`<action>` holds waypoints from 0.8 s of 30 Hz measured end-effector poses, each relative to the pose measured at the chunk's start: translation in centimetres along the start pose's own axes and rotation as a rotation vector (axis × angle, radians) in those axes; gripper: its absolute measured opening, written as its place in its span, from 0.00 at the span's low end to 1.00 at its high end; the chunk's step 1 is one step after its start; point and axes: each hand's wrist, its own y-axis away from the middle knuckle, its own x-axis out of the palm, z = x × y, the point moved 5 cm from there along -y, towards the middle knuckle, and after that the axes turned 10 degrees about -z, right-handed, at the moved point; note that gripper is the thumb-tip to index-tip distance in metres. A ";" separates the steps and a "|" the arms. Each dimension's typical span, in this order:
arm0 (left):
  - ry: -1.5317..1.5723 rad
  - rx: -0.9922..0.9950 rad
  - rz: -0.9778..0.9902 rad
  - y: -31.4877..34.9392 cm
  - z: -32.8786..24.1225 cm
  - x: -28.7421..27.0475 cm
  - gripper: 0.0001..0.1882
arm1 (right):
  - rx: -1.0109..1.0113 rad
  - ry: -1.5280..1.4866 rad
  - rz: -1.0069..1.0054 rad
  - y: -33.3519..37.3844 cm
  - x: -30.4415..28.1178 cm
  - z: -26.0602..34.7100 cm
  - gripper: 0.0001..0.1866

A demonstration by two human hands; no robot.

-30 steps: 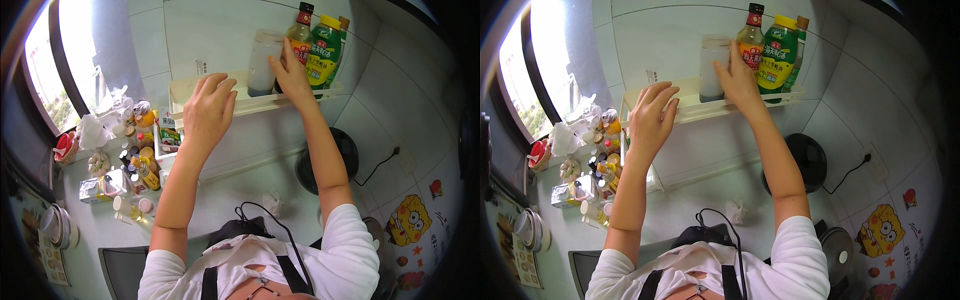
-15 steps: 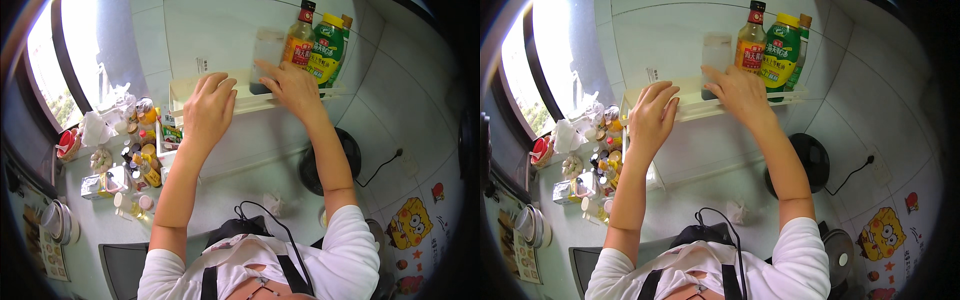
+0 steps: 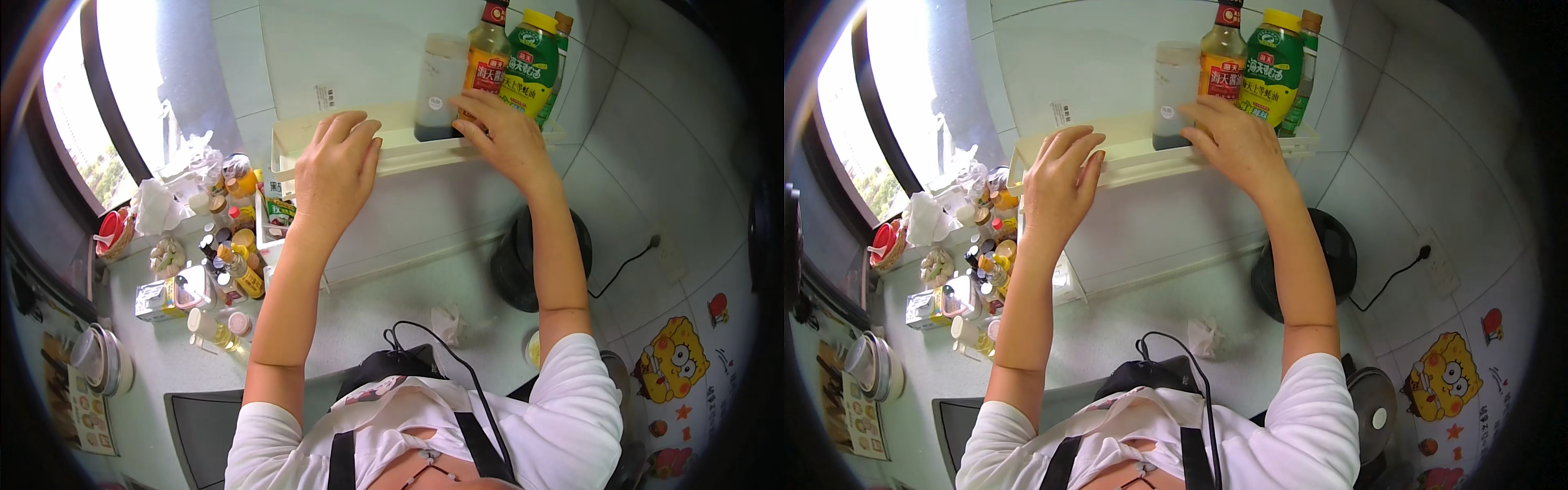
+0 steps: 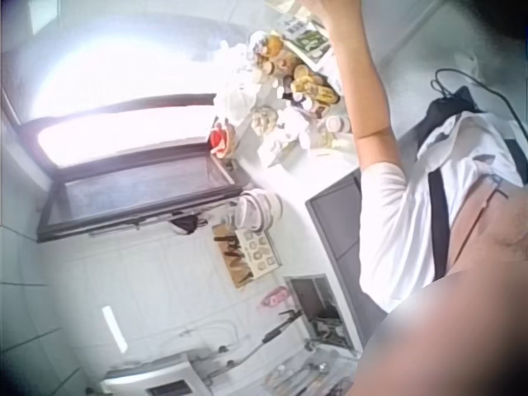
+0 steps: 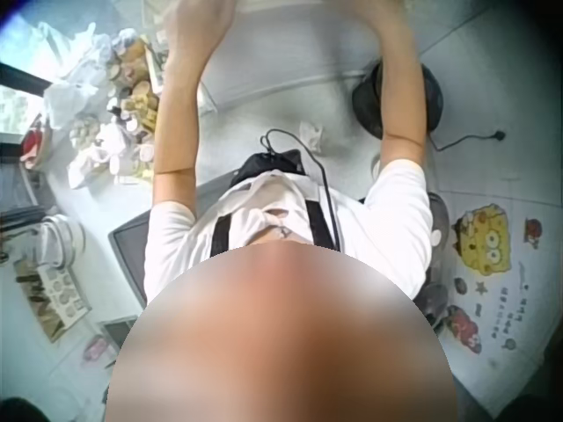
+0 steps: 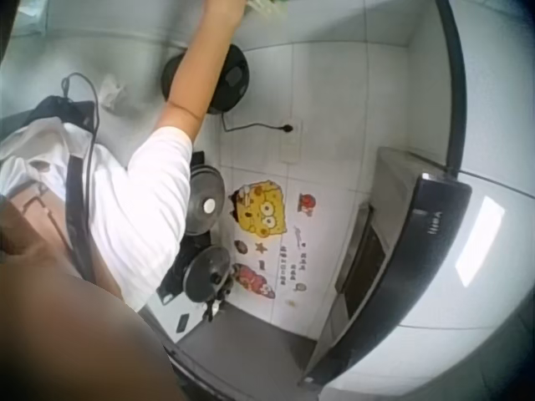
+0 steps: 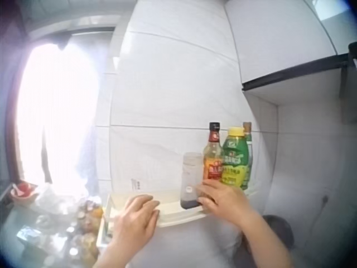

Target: The person wipes condiment bottles and a wall-mounted shelf with a cloth, then places the bottles back onto the shelf.

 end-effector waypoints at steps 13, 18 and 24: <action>0.076 0.014 -0.094 6.5 0.5 -5.4 0.09 | 0.022 -0.523 -0.283 4.5 2.6 7.7 0.05; 0.014 -0.260 0.087 16.9 3.6 -9.2 0.08 | 0.044 -0.756 -0.035 9.8 8.9 13.7 0.05; -0.212 -0.591 0.250 26.8 6.3 -17.1 0.06 | 0.187 -1.006 0.589 18.8 21.9 22.9 0.09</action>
